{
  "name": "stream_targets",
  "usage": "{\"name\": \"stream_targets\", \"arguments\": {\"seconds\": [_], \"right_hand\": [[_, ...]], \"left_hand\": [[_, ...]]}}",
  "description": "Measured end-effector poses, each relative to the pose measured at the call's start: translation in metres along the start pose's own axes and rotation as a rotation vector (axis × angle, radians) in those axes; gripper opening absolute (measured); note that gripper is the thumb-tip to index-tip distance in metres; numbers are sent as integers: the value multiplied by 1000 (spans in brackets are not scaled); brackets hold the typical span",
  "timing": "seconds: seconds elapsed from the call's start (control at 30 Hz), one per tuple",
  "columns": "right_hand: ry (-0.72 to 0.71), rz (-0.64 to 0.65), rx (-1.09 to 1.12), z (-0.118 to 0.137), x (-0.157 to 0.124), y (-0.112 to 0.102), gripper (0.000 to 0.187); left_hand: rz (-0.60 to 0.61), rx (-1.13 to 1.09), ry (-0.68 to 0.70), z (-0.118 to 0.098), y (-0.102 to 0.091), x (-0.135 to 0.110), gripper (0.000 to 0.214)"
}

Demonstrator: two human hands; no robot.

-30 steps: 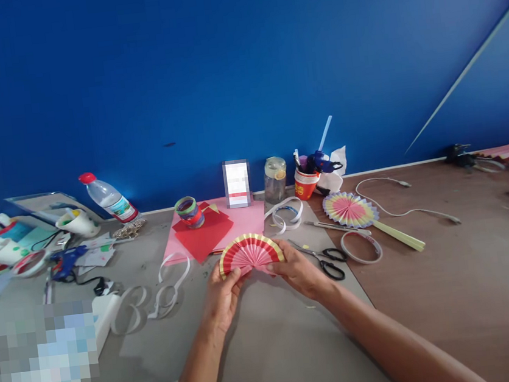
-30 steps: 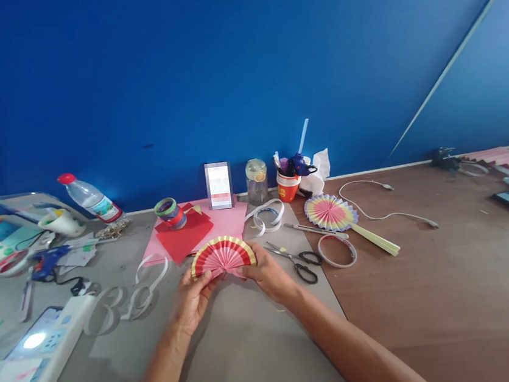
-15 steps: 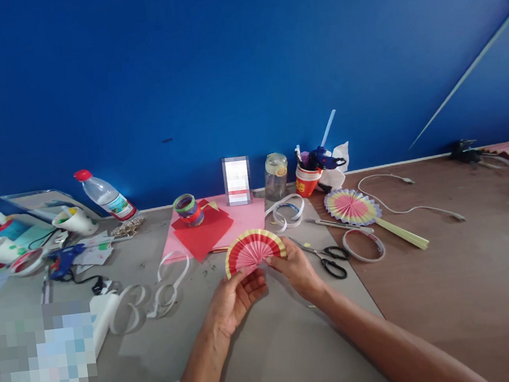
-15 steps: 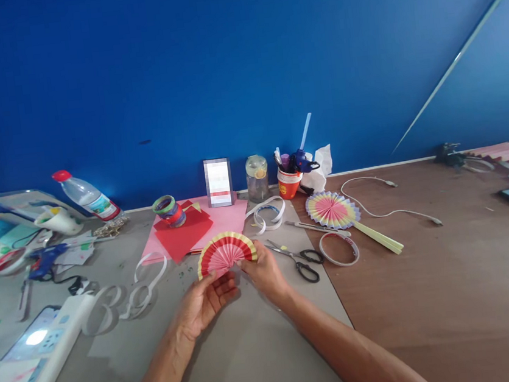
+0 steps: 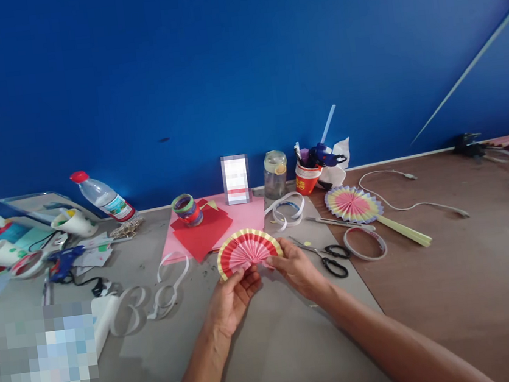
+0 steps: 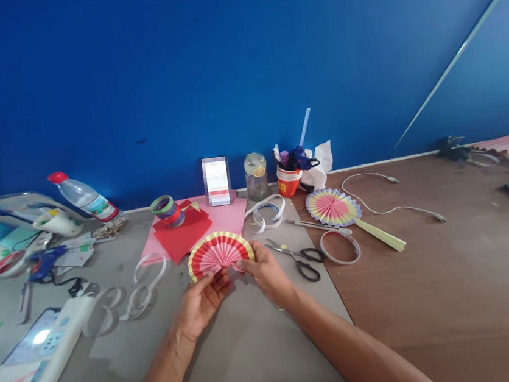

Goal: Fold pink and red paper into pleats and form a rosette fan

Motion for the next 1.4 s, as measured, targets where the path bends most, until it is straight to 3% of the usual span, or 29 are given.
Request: {"name": "stream_targets", "arguments": {"seconds": [0.1, 0.2, 0.27, 0.33, 0.43, 0.63, 0.77, 0.93, 1.13, 1.4], "right_hand": [[-101, -137, -213, 9, 0, -13, 35], [-461, -404, -639, 41, -12, -24, 31], [-718, -346, -873, 59, -22, -14, 27], [-841, -140, -1064, 63, -28, 1, 24], [-842, 1, -1269, 55, -30, 14, 20], [-796, -12, -1398, 41, -26, 16, 20], [-798, -94, -1490, 43, -26, 15, 9], [-795, -252, -1573, 44, -27, 15, 11], [-773, -354, -1581, 38, -25, 18, 8], [-764, -416, -1581, 35, -24, 16, 5]], "left_hand": [[-22, 24, 0, -1, -1, 0, 10], [-11, 78, 10, -4, 1, -1, 17], [12, 133, 29, -4, 4, -2, 21], [32, 189, 51, -4, 8, -3, 25], [50, 263, 51, -3, 11, -6, 30], [60, 390, 65, -3, 11, -9, 33], [59, 490, 115, -3, 11, -9, 36], [76, 560, 144, 1, 10, -8, 37], [20, 445, 120, 9, 9, -7, 35], [55, 321, -7, 24, 14, -8, 36]]}}
Point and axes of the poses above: each hand's wrist, its own x-axis towards the middle knuckle, its own y-axis out of the palm, z = x × y, the point moved 5 cm from there along x, towards the middle knuckle, and after that the axes turned 13 degrees about -x, right-handed, at the moved point
